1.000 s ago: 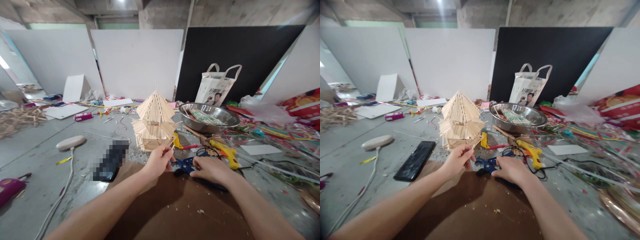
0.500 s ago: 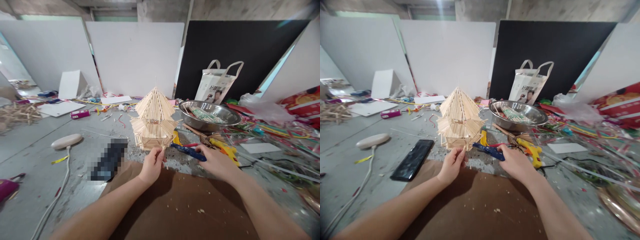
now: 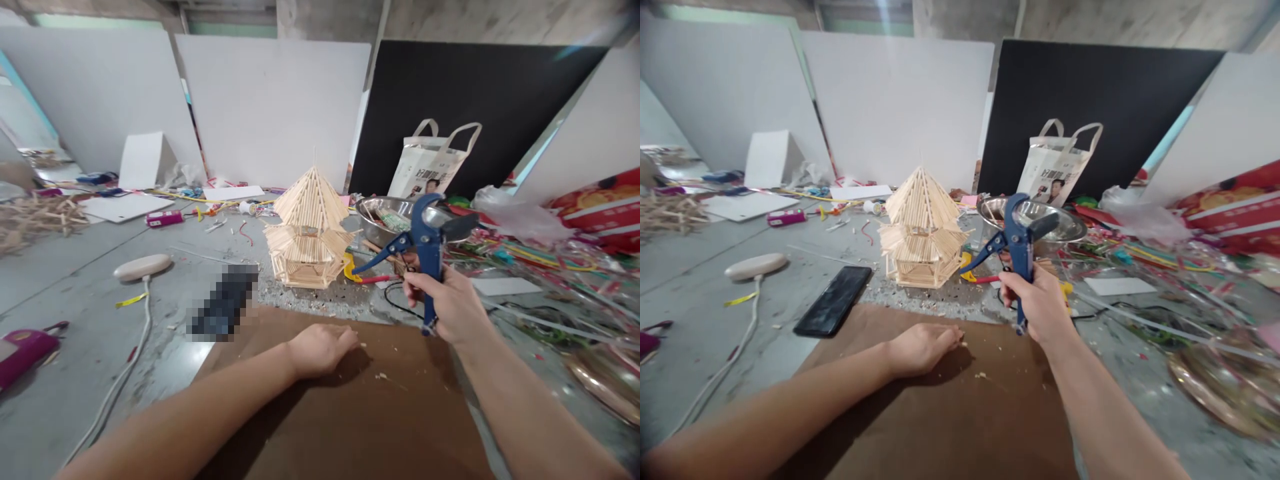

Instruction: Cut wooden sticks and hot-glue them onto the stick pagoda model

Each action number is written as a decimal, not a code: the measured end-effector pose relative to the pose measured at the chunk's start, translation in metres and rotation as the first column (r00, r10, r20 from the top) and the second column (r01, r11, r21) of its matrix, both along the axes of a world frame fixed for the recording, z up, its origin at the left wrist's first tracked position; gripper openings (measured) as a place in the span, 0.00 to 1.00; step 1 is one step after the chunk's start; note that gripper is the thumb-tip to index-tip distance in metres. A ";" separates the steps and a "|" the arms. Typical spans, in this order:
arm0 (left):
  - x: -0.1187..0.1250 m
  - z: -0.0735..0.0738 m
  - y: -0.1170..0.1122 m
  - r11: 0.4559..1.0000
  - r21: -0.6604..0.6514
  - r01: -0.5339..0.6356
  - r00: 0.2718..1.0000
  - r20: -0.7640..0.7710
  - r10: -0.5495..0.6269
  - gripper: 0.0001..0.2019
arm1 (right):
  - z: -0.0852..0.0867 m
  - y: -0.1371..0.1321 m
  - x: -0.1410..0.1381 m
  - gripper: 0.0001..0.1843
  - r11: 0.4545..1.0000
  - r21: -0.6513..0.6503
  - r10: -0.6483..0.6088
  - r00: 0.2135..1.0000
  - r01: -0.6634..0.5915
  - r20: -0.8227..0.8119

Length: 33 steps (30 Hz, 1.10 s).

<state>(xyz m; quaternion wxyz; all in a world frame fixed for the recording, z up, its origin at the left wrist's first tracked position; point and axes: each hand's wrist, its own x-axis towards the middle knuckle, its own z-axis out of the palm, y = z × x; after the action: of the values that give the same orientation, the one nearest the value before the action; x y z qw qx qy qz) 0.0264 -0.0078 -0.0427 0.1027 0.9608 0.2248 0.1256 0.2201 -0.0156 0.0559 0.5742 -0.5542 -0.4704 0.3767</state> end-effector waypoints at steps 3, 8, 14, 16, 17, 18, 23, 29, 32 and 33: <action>-0.004 0.001 0.002 0.999 -0.031 -0.035 0.999 -0.009 0.035 0.15 | -0.006 -0.005 -0.012 0.12 0.996 0.067 0.074 0.939 -0.054 -0.336; -0.002 0.004 -0.001 0.986 -0.030 -0.166 0.986 -0.028 0.165 0.16 | -0.034 -0.006 -0.018 0.15 0.980 0.053 0.177 0.725 -0.191 -0.666; -0.006 0.002 0.004 0.926 -0.168 -0.339 0.927 0.110 0.359 0.14 | -0.069 0.001 -0.010 0.16 0.994 -0.016 0.059 0.676 -0.104 -0.734; -0.010 0.003 0.010 0.856 -0.275 -0.437 0.823 0.262 0.504 0.14 | -0.072 0.003 -0.006 0.15 0.996 -0.032 0.039 0.695 -0.088 -0.718; -0.013 0.004 0.013 0.803 -0.317 -0.505 0.730 0.341 0.593 0.14 | -0.072 0.003 -0.005 0.14 0.995 -0.032 0.043 0.704 -0.093 -0.709; -0.014 0.007 0.016 0.743 -0.351 -0.569 0.622 0.407 0.669 0.15 | -0.071 0.002 -0.006 0.14 0.994 -0.027 0.059 0.716 -0.107 -0.696; -0.008 0.036 0.017 0.696 -0.423 -0.580 0.446 0.551 0.706 0.14 | -0.065 -0.010 -0.034 0.14 0.971 0.009 0.197 0.778 -0.239 -0.596; 0.012 0.065 0.007 0.669 -0.248 -0.701 0.563 0.383 0.732 0.15 | -0.049 -0.022 -0.058 0.13 0.946 0.087 0.302 0.748 -0.313 -0.591; 0.017 0.083 0.008 0.620 -0.206 -0.757 0.498 0.433 0.752 0.16 | -0.043 -0.017 -0.058 0.27 0.913 0.161 0.376 0.616 -0.376 -0.692; 0.020 0.091 0.009 0.619 -0.201 -0.760 0.480 0.470 0.741 0.17 | -0.042 -0.016 -0.060 0.29 0.906 0.172 0.382 0.577 -0.386 -0.722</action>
<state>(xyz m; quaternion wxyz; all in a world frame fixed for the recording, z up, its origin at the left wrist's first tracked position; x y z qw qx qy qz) 0.0461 0.0011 0.0479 0.0762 0.6967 0.5832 0.4107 0.1602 -0.0312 0.0138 0.6181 -0.2385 -0.3036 0.6847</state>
